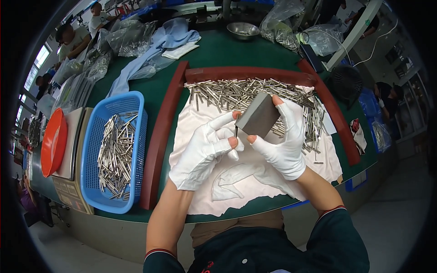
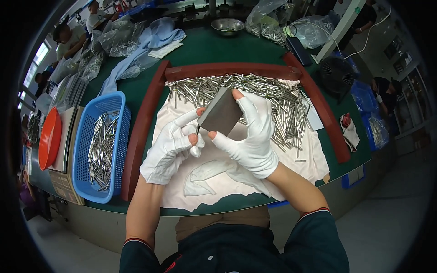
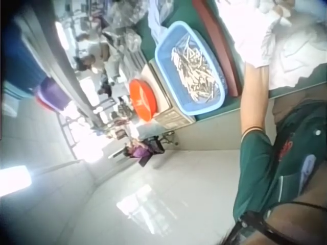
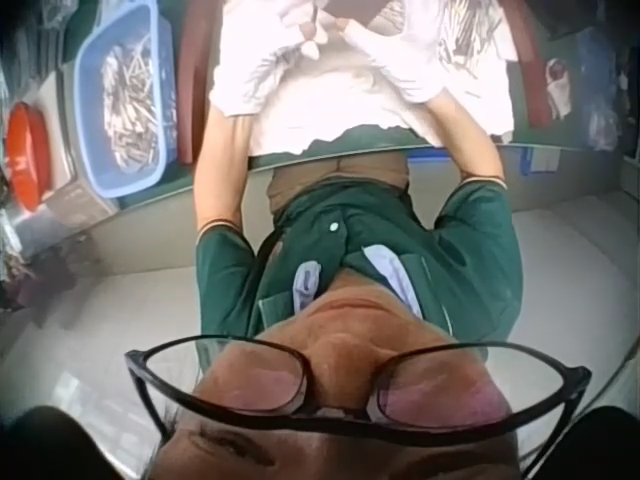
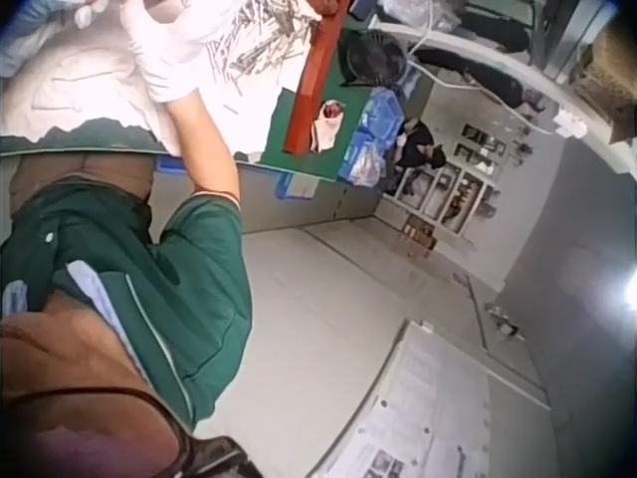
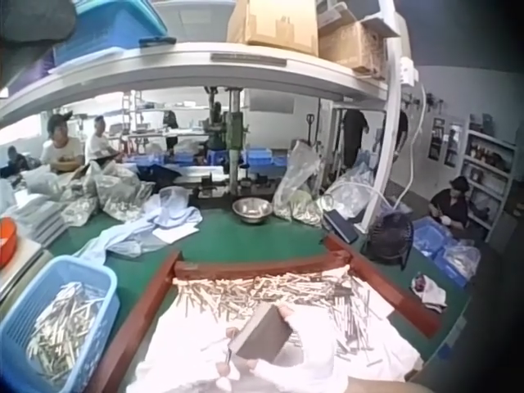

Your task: Inspecting and polishing small cylindrical metal components using a polishing block and cloth.

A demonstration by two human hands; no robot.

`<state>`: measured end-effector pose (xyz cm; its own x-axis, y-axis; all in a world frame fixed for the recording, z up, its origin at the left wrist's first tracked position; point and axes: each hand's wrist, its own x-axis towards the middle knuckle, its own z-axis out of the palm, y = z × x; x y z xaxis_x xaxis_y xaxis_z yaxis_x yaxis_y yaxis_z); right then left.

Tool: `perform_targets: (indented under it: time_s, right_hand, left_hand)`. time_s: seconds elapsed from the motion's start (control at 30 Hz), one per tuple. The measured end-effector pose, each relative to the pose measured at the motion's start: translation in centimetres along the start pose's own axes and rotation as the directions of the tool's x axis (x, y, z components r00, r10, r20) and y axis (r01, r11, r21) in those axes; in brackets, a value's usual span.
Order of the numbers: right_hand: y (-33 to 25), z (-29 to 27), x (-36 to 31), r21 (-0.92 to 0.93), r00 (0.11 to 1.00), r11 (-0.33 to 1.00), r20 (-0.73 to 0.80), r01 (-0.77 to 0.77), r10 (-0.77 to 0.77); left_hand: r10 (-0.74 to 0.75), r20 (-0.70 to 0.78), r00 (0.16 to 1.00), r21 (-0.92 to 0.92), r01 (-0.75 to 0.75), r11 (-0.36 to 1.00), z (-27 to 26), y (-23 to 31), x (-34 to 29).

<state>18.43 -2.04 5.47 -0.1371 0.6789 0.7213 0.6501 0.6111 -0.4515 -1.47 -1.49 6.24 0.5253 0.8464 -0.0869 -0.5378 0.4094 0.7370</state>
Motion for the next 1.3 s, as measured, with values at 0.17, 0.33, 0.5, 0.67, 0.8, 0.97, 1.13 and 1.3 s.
perform_targets:
  time_s: [0.17,0.33,0.5,0.67,0.8,0.97,1.13,1.3]
  right_hand:
    - [0.4,0.5,0.1,0.093,0.998,0.994,0.033,-0.054,0.051]
    - [0.1,0.4,0.4,0.141,0.999,0.989,0.022,-0.045,0.043]
    - [0.5,-0.3,0.9,-0.029,0.992,0.992,-0.029,0.119,-0.12]
    - [0.1,0.4,0.7,-0.07,0.993,0.993,-0.051,0.099,-0.103]
    - [0.5,-1.1,1.3,0.02,0.996,0.996,0.014,0.087,-0.088]
    - [0.1,-0.7,1.0,-0.056,0.994,0.992,-0.016,0.111,-0.112]
    - [0.4,-0.5,0.6,-0.084,0.99,0.988,-0.051,0.129,-0.134]
    - [1.1,-0.1,0.8,0.063,0.996,0.995,-0.029,0.081,-0.079]
  left_hand:
    - [0.011,-0.017,1.0,-0.058,-0.012,0.998,-0.3,-0.4,0.2]
    - [0.036,0.057,0.998,-0.112,-0.03,0.993,-0.7,-0.4,0.3]
    - [0.009,0.01,1.0,0.061,-0.01,0.998,-0.5,-0.2,0.3]
    - [0.005,-0.097,0.995,0.168,0.012,0.986,-0.3,0.0,-0.1]
    - [-0.005,-0.053,0.999,0.187,0.015,0.982,-0.4,-0.5,0.2]
    - [0.006,-0.058,0.998,0.202,0.006,0.979,-0.8,-0.6,0.4]
    - [0.012,-0.113,0.993,0.205,0.011,0.979,-0.8,-0.9,0.5]
    - [0.021,-0.09,0.996,0.212,-0.002,0.977,-0.8,-0.8,0.3]
